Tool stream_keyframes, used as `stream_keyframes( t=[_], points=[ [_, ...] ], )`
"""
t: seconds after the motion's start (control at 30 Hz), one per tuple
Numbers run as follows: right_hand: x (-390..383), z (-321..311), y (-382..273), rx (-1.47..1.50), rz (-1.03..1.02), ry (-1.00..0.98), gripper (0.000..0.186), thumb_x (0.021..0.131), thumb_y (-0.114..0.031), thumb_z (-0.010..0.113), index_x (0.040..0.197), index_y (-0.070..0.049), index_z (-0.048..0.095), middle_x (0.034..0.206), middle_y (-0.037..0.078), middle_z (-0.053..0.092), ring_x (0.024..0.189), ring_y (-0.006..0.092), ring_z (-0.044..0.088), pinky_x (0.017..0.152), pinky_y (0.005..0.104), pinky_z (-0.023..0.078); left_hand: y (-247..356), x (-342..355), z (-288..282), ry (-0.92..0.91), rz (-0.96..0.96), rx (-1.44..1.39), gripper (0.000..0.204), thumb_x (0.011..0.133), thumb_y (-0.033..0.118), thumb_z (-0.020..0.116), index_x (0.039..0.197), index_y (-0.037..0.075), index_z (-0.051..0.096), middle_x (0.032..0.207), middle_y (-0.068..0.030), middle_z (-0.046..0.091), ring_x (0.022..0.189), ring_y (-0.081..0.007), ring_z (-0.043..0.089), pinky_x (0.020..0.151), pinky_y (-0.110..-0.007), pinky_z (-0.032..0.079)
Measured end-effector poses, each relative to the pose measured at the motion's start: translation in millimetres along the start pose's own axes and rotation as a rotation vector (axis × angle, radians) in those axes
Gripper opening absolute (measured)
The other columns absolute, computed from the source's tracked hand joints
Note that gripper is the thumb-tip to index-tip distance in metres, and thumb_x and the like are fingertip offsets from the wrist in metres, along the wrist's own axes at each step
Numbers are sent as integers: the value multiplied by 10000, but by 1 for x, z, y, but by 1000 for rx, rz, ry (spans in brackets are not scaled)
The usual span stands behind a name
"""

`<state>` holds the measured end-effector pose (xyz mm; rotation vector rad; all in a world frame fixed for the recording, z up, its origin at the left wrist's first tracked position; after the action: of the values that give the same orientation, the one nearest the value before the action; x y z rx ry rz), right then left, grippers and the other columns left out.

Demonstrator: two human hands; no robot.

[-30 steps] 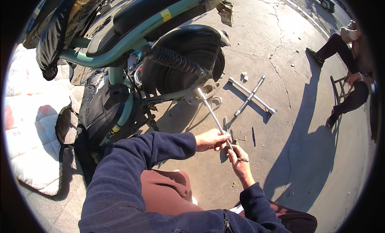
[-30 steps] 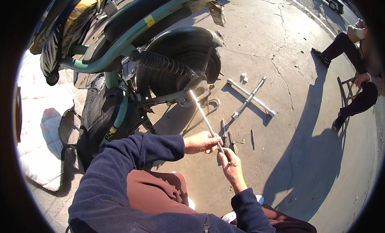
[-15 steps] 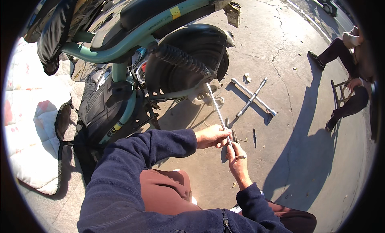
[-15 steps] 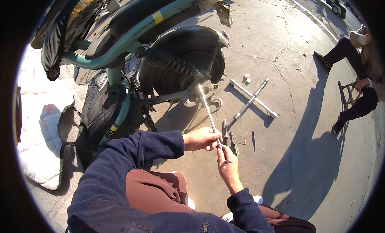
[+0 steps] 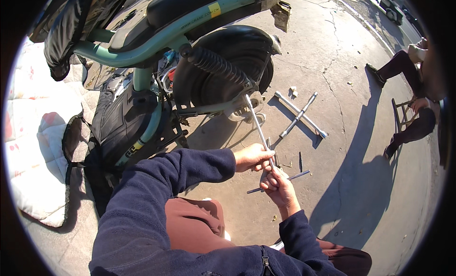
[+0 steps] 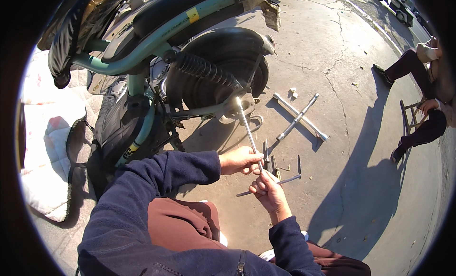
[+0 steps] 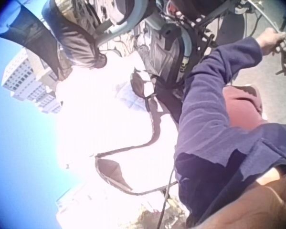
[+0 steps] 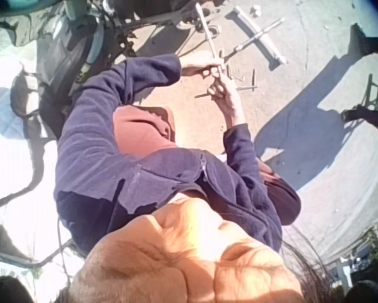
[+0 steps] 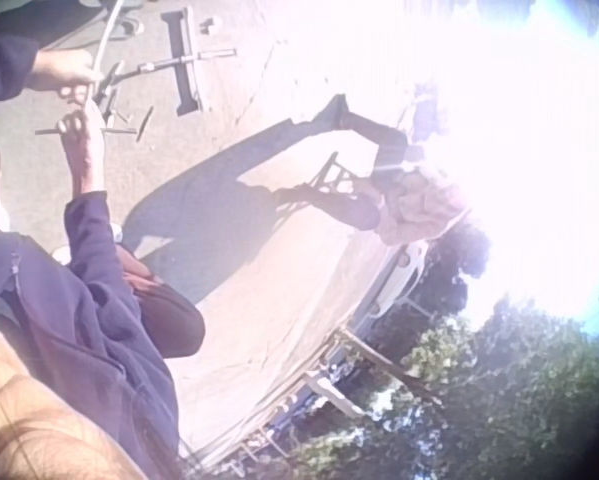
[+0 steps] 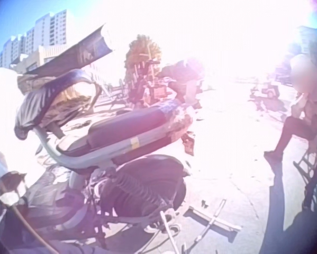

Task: The person works on the rear wheel area of a teal scooter, using a T-handle wrench to loosen and tighten bolts on the axle and brake assembly. They also use a screwdriver to adjust components near the brake caliper and rear fender.

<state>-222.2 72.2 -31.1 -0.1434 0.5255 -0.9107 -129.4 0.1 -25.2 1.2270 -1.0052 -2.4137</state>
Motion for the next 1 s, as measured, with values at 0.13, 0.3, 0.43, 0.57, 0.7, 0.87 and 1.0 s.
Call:
stream_keyframes(
  t=[0.13,0.3,0.43,0.57,0.7,0.87,1.0],
  points=[
    [3,16,6,458,103,-130,204,984,-227,496,1003,-34,560,535,-80,241,440,79,231,524,208,277,3,-1,1,-26,-15,-96,271,995,271,496,928,22,580,627,6,517,494,-60,421,454,-190,327],
    [-6,43,-20,-2113,-718,296,93,871,-76,551,813,-70,479,521,99,542,441,270,581,480,363,468,-5,-7,-3,12,-47,-44,270,989,293,511,884,50,566,589,27,460,465,-56,380,430,-199,282],
    [-6,50,-24,-2495,-692,204,51,855,-105,523,840,-78,483,514,8,542,439,172,579,486,307,443,-16,-8,16,-8,-35,-78,308,992,352,493,881,70,552,609,31,481,464,-50,396,411,-198,306],
    [-18,64,-53,-2516,-745,212,79,824,-103,566,884,-78,522,697,35,567,725,184,599,755,333,439,-4,0,21,101,109,-106,275,1014,275,430,930,38,542,605,14,495,450,-64,407,412,-196,329],
    [-58,79,-86,-2512,-765,500,287,699,-3,611,973,-62,553,964,117,502,908,264,520,900,415,361,1,4,25,135,104,-135,261,1010,273,438,942,36,522,595,15,478,446,-62,391,406,-199,311],
    [-70,9,-46,-610,109,544,328,952,-306,580,1026,11,543,855,67,613,775,202,605,839,397,491,6,2,29,64,83,-158,247,1006,266,447,934,41,519,574,25,438,453,-56,345,410,-211,273],
    [-21,28,-16,540,96,88,258,1017,-202,420,1113,1,547,648,-11,434,606,115,455,797,325,462,10,-7,27,84,75,-184,258,1001,267,465,904,47,558,573,61,383,474,-40,296,441,-203,239]
  ],
)
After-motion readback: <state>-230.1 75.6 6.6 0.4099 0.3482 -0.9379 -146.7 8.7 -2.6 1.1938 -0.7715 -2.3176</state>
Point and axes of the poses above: each hand's wrist, its own x-axis towards the middle knuckle, its own z-axis out of the palm, y = z × x, the point moved 7 cm from there along x, towards the middle knuckle
